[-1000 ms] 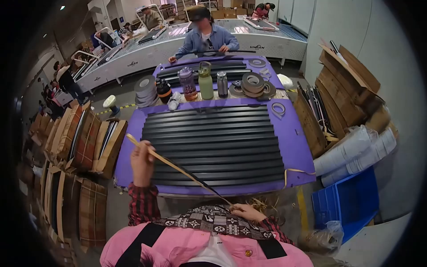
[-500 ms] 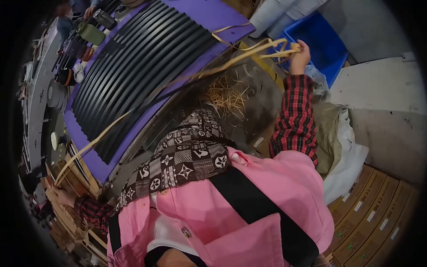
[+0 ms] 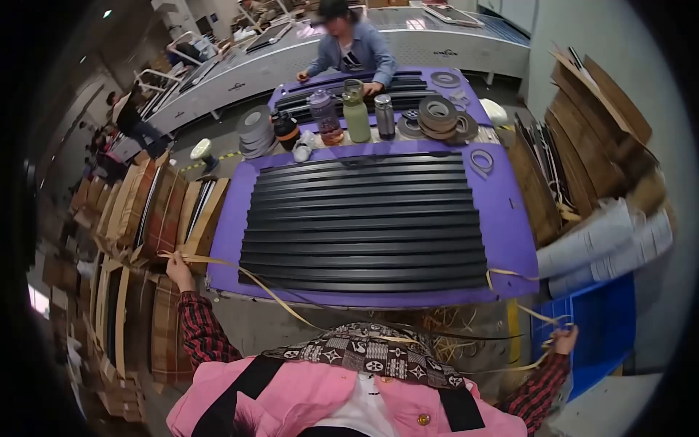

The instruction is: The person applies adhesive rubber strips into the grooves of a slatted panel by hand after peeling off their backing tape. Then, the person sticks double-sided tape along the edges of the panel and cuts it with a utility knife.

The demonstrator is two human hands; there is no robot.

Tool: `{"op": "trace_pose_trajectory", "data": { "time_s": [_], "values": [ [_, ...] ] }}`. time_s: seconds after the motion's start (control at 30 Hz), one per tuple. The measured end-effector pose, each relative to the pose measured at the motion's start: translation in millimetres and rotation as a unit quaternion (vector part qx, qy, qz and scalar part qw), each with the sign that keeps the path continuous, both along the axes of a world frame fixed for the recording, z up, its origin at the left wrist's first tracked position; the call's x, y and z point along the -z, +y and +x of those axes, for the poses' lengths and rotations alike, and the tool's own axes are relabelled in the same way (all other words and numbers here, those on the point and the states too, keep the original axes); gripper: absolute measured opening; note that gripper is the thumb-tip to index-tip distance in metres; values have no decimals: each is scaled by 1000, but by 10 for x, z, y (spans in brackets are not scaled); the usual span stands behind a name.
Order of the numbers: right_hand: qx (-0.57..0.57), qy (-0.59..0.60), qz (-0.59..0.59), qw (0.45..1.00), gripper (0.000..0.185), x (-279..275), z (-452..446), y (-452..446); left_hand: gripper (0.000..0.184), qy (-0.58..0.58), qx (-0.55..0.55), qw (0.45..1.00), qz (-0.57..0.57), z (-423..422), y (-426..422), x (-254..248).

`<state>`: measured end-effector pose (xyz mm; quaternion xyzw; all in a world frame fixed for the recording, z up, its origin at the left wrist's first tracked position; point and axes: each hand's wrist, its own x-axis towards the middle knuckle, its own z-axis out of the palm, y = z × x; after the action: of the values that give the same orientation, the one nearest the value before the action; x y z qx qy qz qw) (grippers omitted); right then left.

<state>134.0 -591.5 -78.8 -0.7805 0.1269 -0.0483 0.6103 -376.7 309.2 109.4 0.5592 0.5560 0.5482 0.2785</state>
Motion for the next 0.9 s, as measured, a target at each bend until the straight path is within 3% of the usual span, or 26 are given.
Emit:
{"op": "trace_pose_trajectory", "data": {
  "time_s": [0.07,0.13,0.2,0.27,0.33,0.4,0.47,0.53,0.6,0.73,0.9],
  "values": [
    [-163,-14,-308,937,91,351,148,942,23,-27,39,999,-4,148,-370,-140],
    [-139,-28,-482,865,98,238,115,2090,21,-37,26,999,26,74,-543,-173],
    [-164,120,-605,770,100,18,81,2834,20,-55,10,998,25,-15,-807,-312],
    [-109,129,-631,757,99,274,196,2921,19,-59,9,997,41,-81,-1094,-441],
    [-151,204,-621,742,95,57,232,2984,19,-63,-32,997,37,-228,-1292,-432],
    [-193,164,-606,754,93,-20,253,2890,18,-80,-45,996,8,-235,-1537,-395],
    [-209,138,-638,729,88,73,276,2803,17,-97,-39,995,1,-234,-1627,-210],
    [-155,72,-664,728,66,16,215,2828,16,-122,-26,992,-19,-93,-1755,-164],
    [-122,25,-670,732,64,-23,132,2890,16,-109,-21,993,-46,58,-1791,-139],
    [-107,-26,-646,755,58,-26,-27,3002,17,-89,41,993,-66,266,-1558,40],
    [-149,-61,-587,793,51,120,-228,2935,18,-149,162,972,-83,734,-1303,24]
  ]
}}
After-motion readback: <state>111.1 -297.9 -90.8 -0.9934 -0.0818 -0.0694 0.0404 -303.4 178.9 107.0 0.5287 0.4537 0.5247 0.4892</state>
